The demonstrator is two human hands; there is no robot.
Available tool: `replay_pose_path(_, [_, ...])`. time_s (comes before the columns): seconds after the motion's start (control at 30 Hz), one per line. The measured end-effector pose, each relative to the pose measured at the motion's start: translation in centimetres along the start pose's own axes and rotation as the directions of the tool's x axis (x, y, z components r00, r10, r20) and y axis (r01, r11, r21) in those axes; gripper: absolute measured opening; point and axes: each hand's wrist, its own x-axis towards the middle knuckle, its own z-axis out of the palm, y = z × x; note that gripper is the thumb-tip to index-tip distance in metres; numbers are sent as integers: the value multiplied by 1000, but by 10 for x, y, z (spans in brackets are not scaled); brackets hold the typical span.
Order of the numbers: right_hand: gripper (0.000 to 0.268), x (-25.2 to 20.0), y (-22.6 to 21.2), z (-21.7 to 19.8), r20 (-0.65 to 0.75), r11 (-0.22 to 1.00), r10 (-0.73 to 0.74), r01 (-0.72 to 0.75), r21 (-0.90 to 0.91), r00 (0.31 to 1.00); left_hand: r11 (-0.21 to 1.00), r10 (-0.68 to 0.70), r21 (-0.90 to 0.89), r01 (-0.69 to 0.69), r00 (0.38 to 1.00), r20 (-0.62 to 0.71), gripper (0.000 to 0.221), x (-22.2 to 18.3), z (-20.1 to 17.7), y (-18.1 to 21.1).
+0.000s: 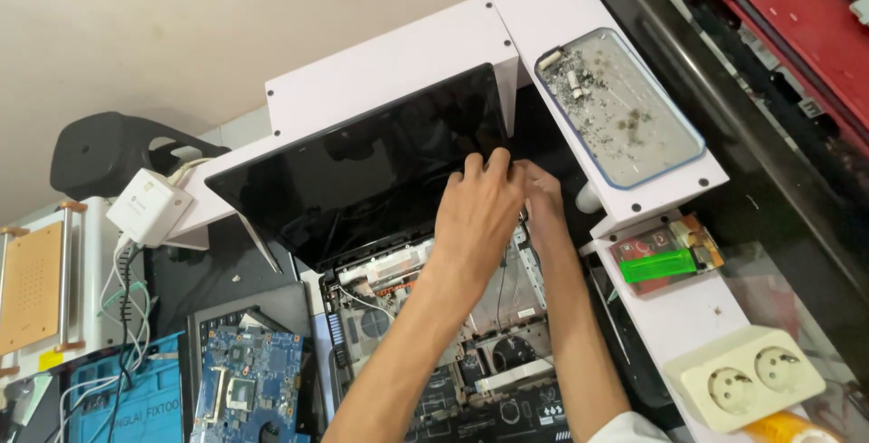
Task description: The person works on a disassembled laptop on a workbench, connecting internal wires and adjusting components. They then remove the laptop screen assembly from the main body and place it on the table.
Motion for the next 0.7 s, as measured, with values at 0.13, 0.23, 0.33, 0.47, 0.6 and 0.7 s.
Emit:
replay_pose_path(0.13, [20, -1, -15, 11, 10, 999, -13, 13, -38, 1000, 996, -47, 79, 29, 970, 240, 8, 5, -3, -4])
replay_pose_path(0.23, [23, -5, -4, 2, 2, 998, -55, 55, -39, 998, 1000, 22, 11, -22, 1000, 20, 28, 2, -6, 2])
replay_pose_path(0.33, [21, 1, -9, 7, -26, 999, 15, -16, -41, 1000, 996, -52, 82, 35, 976, 212, 10, 5, 1, 0])
replay_pose_path(0.47, [21, -5, -10, 8, 5, 1000, -16, 16, -2, 1000, 999, -33, 37, 30, 997, 69, 20, -1, 2, -2])
replay_pose_path(0.6, [24, -1, -6, 3, 18, 999, -23, 23, 24, 1000, 1000, 12, 16, -13, 999, 39, 22, -1, -14, -3])
replay_pose_path(0.7, [24, -9, -23, 20, 15, 1000, -24, 24, -11, 1000, 998, -1, 66, -9, 989, 148, 14, -4, -13, -17])
